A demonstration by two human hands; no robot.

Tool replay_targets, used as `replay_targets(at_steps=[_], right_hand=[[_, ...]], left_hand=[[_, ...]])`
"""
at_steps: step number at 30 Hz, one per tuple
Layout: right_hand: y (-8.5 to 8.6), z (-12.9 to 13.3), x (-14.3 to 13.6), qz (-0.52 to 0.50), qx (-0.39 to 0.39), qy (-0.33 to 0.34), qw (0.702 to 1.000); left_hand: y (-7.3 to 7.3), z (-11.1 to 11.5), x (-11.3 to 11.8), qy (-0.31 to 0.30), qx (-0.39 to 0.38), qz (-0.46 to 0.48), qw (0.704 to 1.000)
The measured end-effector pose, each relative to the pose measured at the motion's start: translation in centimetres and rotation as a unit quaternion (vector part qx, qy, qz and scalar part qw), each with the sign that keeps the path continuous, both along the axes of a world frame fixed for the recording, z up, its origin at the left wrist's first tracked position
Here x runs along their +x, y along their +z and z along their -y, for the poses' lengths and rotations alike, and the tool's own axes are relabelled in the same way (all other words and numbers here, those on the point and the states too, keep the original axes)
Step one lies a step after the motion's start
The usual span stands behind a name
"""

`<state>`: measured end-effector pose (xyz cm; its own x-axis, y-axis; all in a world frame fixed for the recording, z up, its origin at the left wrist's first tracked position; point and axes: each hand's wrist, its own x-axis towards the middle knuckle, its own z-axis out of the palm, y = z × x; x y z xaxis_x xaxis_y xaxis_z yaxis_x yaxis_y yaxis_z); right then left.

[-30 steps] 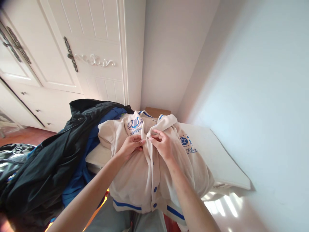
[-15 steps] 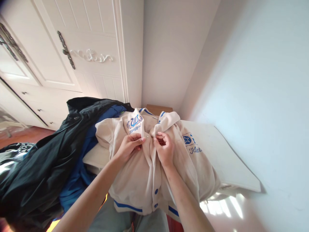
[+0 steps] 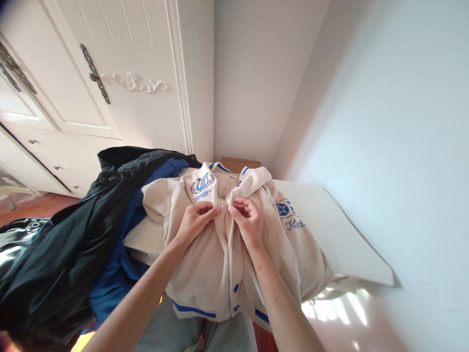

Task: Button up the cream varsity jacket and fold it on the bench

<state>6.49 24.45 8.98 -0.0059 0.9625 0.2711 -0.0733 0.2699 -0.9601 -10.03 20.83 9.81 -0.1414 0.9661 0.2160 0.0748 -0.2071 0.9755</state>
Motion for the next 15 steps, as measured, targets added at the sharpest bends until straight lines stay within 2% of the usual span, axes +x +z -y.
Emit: replay_targets(at_steps=[4, 10, 12, 15], right_hand=[[-0.02, 0.17, -0.23, 0.0, 0.019, -0.01, 1.0], [-0.37, 0.39, -0.49, 0.019, 0.074, -0.03, 0.997], [-0.49, 0.41, -0.5, 0.015, 0.072, -0.023, 0.997], [-0.58, 0.38, -0.49, 0.006, 0.059, 0.008, 0.998]], left_hand=[[-0.22, -0.04, 0.02, 0.017, 0.015, -0.039, 0.999], [-0.71, -0.31, 0.21, 0.102, 0.05, -0.116, 0.987], [-0.78, -0.36, 0.22, 0.101, 0.051, -0.127, 0.986], [-0.69, -0.31, 0.19, 0.064, 0.054, -0.121, 0.989]])
